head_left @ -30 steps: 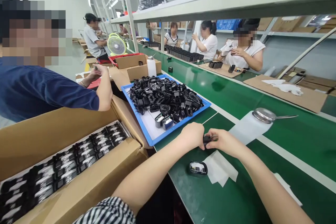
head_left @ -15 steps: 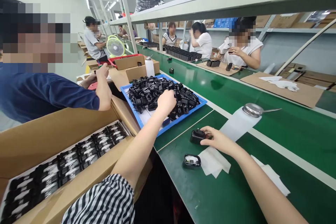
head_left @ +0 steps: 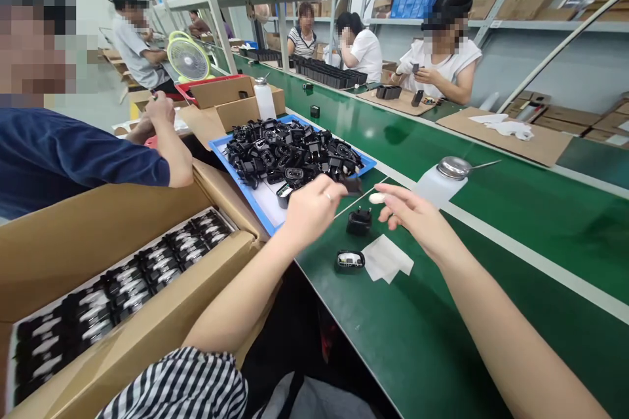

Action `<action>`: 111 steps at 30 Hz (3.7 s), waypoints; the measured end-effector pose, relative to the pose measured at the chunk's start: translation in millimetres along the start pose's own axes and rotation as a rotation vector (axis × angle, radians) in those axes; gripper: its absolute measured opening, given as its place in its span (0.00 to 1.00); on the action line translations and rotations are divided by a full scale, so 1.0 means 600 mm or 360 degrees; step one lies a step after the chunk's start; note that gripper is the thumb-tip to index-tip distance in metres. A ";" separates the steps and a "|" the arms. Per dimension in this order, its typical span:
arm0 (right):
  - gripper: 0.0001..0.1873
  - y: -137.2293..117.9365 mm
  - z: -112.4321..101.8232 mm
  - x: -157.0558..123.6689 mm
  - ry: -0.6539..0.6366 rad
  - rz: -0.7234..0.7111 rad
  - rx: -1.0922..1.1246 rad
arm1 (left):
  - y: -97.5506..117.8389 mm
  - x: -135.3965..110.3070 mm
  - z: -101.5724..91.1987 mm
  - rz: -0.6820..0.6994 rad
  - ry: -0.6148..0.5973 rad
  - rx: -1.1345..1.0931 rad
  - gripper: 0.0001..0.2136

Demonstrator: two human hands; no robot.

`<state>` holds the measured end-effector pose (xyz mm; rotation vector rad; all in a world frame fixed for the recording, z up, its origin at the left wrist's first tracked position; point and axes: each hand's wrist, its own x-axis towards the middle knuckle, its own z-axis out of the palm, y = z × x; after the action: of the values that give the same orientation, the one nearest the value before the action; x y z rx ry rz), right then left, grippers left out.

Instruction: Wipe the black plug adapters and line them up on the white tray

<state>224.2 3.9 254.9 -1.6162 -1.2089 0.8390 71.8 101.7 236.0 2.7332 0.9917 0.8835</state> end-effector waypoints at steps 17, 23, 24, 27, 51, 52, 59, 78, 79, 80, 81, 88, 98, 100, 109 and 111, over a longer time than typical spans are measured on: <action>0.14 0.065 0.061 -0.055 -0.0271 -0.0183 -0.0872 | 0.016 -0.119 0.016 -0.0294 -0.0712 -0.0815 0.19; 0.16 0.059 0.060 -0.052 -0.0325 -0.0058 -0.0893 | 0.026 -0.112 0.021 -0.0229 -0.0700 -0.0632 0.12; 0.14 0.058 0.060 -0.053 -0.0339 -0.0037 -0.0919 | 0.025 -0.111 0.019 -0.0215 -0.0719 -0.0590 0.12; 0.13 0.055 0.062 -0.053 -0.0365 -0.0023 -0.1050 | 0.024 -0.105 0.013 -0.0150 -0.0808 -0.0476 0.11; 0.25 0.017 -0.004 -0.084 -0.0359 0.0110 -0.1416 | 0.029 -0.081 0.030 -0.0183 -0.0841 -0.0239 0.36; 0.24 0.009 -0.020 -0.097 -0.0267 0.0164 -0.1450 | 0.025 -0.081 0.043 -0.0174 -0.0793 -0.0298 0.42; 0.20 0.020 -0.137 -0.277 0.0451 0.1056 -0.1925 | -0.003 -0.035 0.131 0.0019 -0.0590 -0.0882 0.47; 0.25 0.060 -0.069 -0.404 0.0310 0.1199 -0.1349 | 0.075 -0.048 0.087 0.0092 -0.0716 -0.1127 0.30; 0.28 0.050 -0.063 -0.389 0.0308 0.1128 -0.1340 | 0.094 -0.058 0.076 0.0146 -0.0776 -0.1170 0.30; 0.31 0.040 -0.058 -0.376 0.0332 0.1036 -0.1325 | 0.114 -0.068 0.064 0.0201 -0.0852 -0.1200 0.32; 0.33 0.032 -0.054 -0.363 0.0369 0.0915 -0.1284 | 0.134 -0.078 0.054 0.0262 -0.0933 -0.1230 0.33; 0.35 0.030 -0.064 -0.311 0.0248 0.0146 -0.0554 | 0.244 -0.105 0.044 0.0440 -0.1112 -0.1530 0.44; 0.32 0.083 -0.175 -0.323 0.0908 0.0308 -0.0521 | 0.297 -0.096 0.063 0.0639 -0.1334 -0.1192 0.51; 0.30 0.113 -0.212 -0.314 0.1097 0.0378 -0.0596 | 0.282 -0.113 0.062 0.0747 -0.1585 -0.1097 0.49; 0.31 0.200 -0.252 -0.270 0.0836 0.0273 -0.0896 | 0.247 -0.190 0.086 0.1002 -0.1923 -0.1160 0.44; 0.31 0.196 -0.254 -0.274 0.0756 0.0356 -0.1061 | 0.248 -0.192 0.087 0.1030 -0.1890 -0.1189 0.42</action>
<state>353.5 -205.9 196.3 -2.3531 -1.0189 0.1353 112.2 -80.6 178.5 2.1881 -0.3862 -0.3714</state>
